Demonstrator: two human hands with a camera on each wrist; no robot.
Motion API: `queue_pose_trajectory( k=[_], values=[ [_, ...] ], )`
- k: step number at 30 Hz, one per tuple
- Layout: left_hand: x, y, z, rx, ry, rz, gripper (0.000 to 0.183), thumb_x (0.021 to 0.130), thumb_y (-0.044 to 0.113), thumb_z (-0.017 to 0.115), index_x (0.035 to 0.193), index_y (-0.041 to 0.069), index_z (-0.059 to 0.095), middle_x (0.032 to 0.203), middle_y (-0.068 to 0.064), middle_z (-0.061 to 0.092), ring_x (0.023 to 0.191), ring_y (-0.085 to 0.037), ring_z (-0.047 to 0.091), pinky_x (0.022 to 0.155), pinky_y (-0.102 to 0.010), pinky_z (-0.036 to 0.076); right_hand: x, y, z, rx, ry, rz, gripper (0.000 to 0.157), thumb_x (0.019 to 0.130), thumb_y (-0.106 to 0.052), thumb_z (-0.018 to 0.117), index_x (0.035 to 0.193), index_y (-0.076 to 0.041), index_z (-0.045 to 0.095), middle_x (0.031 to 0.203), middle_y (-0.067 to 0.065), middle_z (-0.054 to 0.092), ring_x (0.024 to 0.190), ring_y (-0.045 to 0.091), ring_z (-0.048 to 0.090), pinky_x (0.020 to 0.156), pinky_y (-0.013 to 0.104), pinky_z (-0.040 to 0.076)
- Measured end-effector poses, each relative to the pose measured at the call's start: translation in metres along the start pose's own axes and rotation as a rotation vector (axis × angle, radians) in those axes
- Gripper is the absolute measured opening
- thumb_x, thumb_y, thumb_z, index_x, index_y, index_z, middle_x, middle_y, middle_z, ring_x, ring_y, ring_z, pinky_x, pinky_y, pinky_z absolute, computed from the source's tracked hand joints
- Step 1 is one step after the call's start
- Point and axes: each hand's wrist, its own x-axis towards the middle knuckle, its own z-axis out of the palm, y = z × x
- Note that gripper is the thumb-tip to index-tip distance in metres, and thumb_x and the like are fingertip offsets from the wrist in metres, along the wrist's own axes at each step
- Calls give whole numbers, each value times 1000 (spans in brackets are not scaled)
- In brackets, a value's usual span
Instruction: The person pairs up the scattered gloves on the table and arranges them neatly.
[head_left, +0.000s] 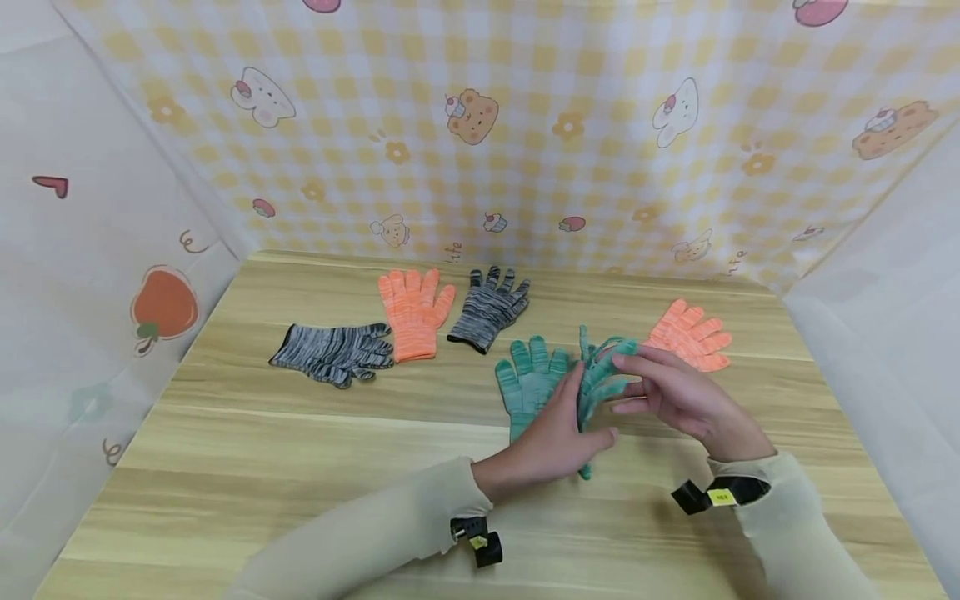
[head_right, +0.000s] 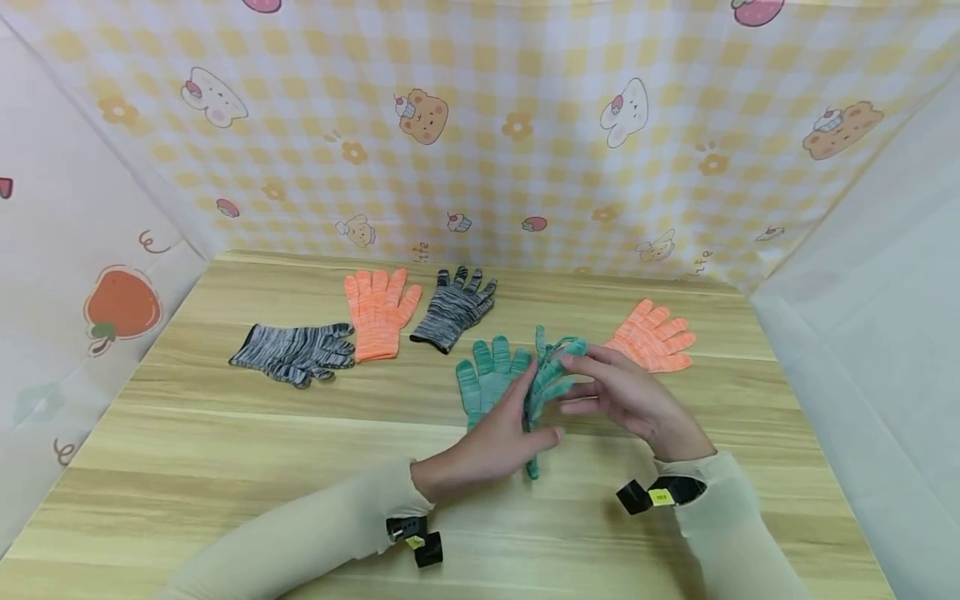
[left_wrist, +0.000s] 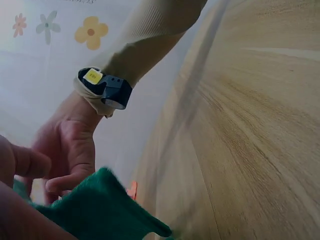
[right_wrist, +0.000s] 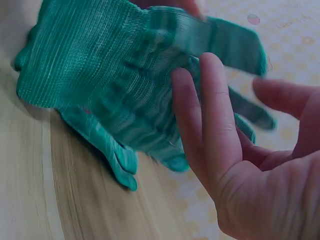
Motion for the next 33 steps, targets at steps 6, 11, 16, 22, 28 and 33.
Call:
queue_pose_trajectory(
  k=[6,11,16,22,28,33],
  values=[
    [5,-6,-3,-191,31,-30,82,114,24,55,178,14,6,182,-13,13,166,-34,13,131,-60,19,4,-1,4,31,-106,-23,34,122,-21,39,135,-12,69,136,7,73,122,30,74,93,42,64],
    [7,-9,-11,-402,62,-83,68,116,16,48,178,17,20,183,-11,13,167,-34,10,133,-58,12,7,-2,5,13,-92,-32,36,122,-22,38,138,-10,67,138,11,69,124,28,72,94,42,64],
    [7,-10,-22,-587,80,-129,69,113,11,51,176,11,23,182,-15,15,167,-37,11,133,-57,13,10,-1,2,41,-124,-87,38,122,-17,37,144,-6,65,141,12,71,123,25,72,97,41,63],
    [6,-10,-38,-814,46,-141,75,113,6,49,176,1,8,180,-20,19,166,-37,15,133,-49,19,14,2,-4,27,57,-134,31,120,-16,45,125,-12,75,121,2,78,107,17,73,90,31,60],
    [3,-15,-48,-892,-27,-94,65,114,3,44,174,1,18,175,-21,31,162,-38,28,131,-52,27,25,11,-6,-31,144,-20,30,119,-22,48,121,-15,76,123,1,75,116,18,69,102,35,58],
    [1,-17,-51,-885,-62,-88,61,114,4,43,172,2,24,173,-21,36,160,-37,33,130,-52,29,35,18,-1,-6,67,42,33,120,-30,44,127,-14,73,127,5,76,121,20,70,107,38,56]
  ],
)
